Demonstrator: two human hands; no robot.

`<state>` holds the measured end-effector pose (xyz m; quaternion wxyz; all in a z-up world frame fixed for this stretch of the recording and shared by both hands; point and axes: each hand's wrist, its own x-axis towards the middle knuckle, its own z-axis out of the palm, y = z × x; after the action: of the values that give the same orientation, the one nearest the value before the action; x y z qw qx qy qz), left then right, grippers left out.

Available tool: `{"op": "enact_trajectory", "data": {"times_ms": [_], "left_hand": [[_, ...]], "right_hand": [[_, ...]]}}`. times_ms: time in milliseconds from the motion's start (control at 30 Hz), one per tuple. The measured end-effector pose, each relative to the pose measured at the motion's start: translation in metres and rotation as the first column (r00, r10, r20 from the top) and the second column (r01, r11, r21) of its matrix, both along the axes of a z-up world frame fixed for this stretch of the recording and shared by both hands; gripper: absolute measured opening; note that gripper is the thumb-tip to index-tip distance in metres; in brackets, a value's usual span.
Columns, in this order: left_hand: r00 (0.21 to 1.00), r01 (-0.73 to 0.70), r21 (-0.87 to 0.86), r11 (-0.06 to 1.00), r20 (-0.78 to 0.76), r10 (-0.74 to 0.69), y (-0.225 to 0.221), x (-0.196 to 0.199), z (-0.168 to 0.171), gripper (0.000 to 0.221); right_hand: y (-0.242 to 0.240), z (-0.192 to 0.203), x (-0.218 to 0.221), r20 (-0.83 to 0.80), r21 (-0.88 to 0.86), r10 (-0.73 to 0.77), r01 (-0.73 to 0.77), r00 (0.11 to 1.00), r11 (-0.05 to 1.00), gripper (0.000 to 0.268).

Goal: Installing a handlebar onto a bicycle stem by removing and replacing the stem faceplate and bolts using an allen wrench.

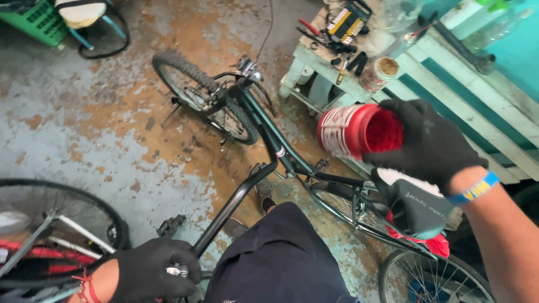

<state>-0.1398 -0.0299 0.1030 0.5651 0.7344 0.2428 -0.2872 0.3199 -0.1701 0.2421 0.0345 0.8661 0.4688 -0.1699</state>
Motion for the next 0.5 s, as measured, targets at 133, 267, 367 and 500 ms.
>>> {"op": "enact_trajectory", "data": {"times_ms": [133,267,367,500], "left_hand": [[1.000,0.016,0.064,0.998,0.005,-0.017,0.013,0.069,0.012,0.014],[0.997,-0.006,0.143,0.990,0.075,-0.005,0.042,0.164,0.014,0.032],[0.995,-0.058,0.140,0.988,-0.068,0.068,0.073,0.236,0.003,0.038],[0.965,-0.239,0.090,0.967,-0.091,0.247,0.104,0.322,-0.026,0.040]], "right_hand": [[0.015,-0.027,0.042,0.033,0.053,-0.010,0.008,0.999,0.999,0.109],[0.051,-0.048,0.084,-0.009,0.070,-0.060,0.061,0.998,0.996,0.106],[0.080,-0.083,0.127,-0.003,0.076,-0.078,0.078,0.997,0.994,0.108],[0.119,-0.122,0.166,-0.110,0.020,-0.104,0.107,0.988,0.994,0.108]]}}
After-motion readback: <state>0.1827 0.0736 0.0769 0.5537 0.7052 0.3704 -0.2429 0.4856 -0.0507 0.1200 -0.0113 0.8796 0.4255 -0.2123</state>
